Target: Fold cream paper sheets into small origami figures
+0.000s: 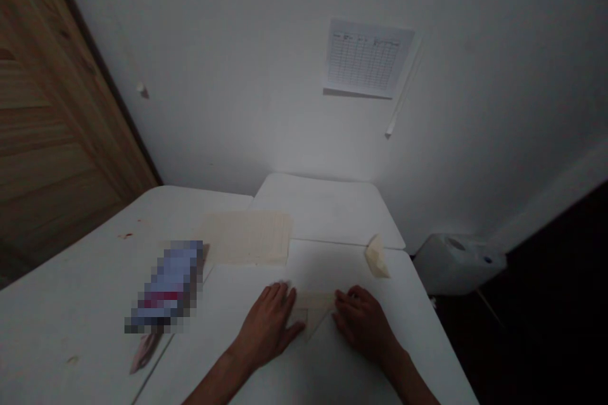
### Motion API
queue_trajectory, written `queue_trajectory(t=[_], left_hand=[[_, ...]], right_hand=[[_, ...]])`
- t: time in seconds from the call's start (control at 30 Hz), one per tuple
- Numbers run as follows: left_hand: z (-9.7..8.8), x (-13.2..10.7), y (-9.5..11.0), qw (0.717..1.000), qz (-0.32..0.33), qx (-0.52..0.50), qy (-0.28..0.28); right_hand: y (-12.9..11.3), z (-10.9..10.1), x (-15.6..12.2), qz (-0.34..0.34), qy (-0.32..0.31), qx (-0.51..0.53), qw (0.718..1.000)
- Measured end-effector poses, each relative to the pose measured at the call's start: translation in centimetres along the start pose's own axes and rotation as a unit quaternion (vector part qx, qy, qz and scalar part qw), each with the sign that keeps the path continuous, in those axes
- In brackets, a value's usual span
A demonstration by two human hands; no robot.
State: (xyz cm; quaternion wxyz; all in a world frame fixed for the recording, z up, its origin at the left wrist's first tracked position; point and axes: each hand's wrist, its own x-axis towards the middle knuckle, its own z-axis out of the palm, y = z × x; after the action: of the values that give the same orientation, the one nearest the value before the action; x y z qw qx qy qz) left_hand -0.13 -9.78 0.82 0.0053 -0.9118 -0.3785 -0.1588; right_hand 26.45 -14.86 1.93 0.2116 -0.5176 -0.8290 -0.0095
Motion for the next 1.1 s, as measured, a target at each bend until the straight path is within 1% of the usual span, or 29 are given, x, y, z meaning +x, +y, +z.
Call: queue_trajectory(t=[0.07, 0.13, 0.23, 0.3, 0.47, 0.6, 0.67, 0.77, 0.87, 1.0, 1.1], left_hand=[[0.1, 0.2, 0.4, 1.0, 0.012, -0.016, -0.003], [0.0, 0.4, 0.6, 0.998, 0.048, -0.047, -0.01], [-0.2, 0.5, 0.8, 0.991, 0.099, -0.089, -0.027], [-0.4, 0.6, 1.0, 0.988, 0.107, -0.108, -0.029], [-0.6, 0.7, 1.2, 0.984, 0.094, -0.145, -0.035], [-0.4, 0.6, 1.2, 0.981, 0.085, -0.17, -0.027], [-0.1, 0.5, 1.2, 0.981, 0.078, -0.176, -0.024], [0.3, 0.2, 1.2, 0.983, 0.066, -0.173, -0.016], [0.4, -0.1, 1.2, 0.987, 0.049, -0.15, -0.005], [0.0, -0.9, 0.9, 0.994, 0.021, -0.108, 0.006], [-0.3, -1.5, 0.4, 0.995, 0.002, -0.095, 0.027]], right_hand=[[-0.2, 0.8, 0.1, 0.008, 0.031, -0.007, 0.999], [-0.2, 1.6, 0.2, 0.01, 0.052, -0.008, 0.999], [-0.4, 2.1, 0.3, 0.022, 0.069, 0.0, 0.997], [-0.7, 2.2, 0.5, 0.037, 0.07, 0.009, 0.997], [-2.3, 2.5, 1.4, 0.057, 0.041, 0.055, 0.996], [-3.4, 3.6, 2.1, 0.027, 0.011, 0.105, 0.994], [-3.6, 4.0, 2.3, 0.025, -0.006, 0.116, 0.993], [-3.9, 4.5, 2.1, 0.036, -0.015, 0.11, 0.993], [-4.2, 4.7, 1.6, 0.05, -0.012, 0.082, 0.995], [-4.1, 4.5, 0.5, 0.081, -0.003, 0.038, 0.996], [-3.5, 4.1, -0.5, 0.102, 0.016, 0.036, 0.994]])
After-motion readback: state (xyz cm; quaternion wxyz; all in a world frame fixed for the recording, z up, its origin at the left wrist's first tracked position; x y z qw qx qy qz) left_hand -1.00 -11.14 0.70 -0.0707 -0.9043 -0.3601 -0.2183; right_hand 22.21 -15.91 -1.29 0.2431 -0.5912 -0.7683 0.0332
